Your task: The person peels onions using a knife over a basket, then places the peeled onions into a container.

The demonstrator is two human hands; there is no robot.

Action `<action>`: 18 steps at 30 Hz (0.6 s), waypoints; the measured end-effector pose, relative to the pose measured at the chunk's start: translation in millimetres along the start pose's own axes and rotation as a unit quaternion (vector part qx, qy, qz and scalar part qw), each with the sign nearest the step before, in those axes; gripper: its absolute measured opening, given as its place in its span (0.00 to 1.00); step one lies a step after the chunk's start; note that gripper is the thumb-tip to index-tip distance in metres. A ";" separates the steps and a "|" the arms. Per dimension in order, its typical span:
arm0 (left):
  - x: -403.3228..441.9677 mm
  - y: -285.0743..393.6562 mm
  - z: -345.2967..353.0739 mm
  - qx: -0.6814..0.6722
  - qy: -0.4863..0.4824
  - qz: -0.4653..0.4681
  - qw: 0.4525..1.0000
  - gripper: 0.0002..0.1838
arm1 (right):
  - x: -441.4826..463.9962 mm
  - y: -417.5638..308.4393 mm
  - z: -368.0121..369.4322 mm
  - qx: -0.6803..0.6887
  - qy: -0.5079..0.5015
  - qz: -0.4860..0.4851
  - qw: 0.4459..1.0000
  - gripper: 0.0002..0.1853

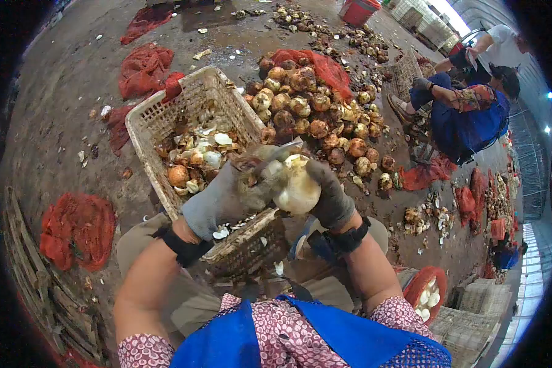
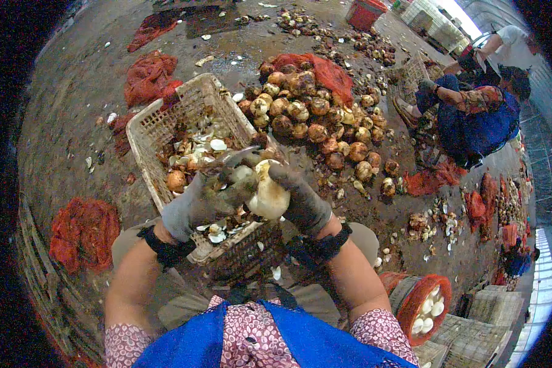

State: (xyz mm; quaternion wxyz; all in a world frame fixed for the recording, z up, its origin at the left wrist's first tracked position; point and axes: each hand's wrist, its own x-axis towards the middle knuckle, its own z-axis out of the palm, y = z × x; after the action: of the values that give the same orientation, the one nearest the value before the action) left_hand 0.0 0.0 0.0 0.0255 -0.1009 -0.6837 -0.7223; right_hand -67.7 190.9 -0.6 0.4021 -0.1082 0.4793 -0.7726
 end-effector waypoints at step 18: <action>10.2 -36.5 -22.2 0.520 0.066 -0.096 0.846 0.27 | 18.2 17.5 -50.1 -0.005 0.158 -0.148 0.976 0.24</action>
State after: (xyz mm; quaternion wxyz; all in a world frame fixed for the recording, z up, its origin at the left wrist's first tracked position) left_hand -18.8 -18.7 -35.1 0.0502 0.0416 -0.9621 -0.2647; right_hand -98.3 206.6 -45.0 0.2023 -0.0562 0.5192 -0.8285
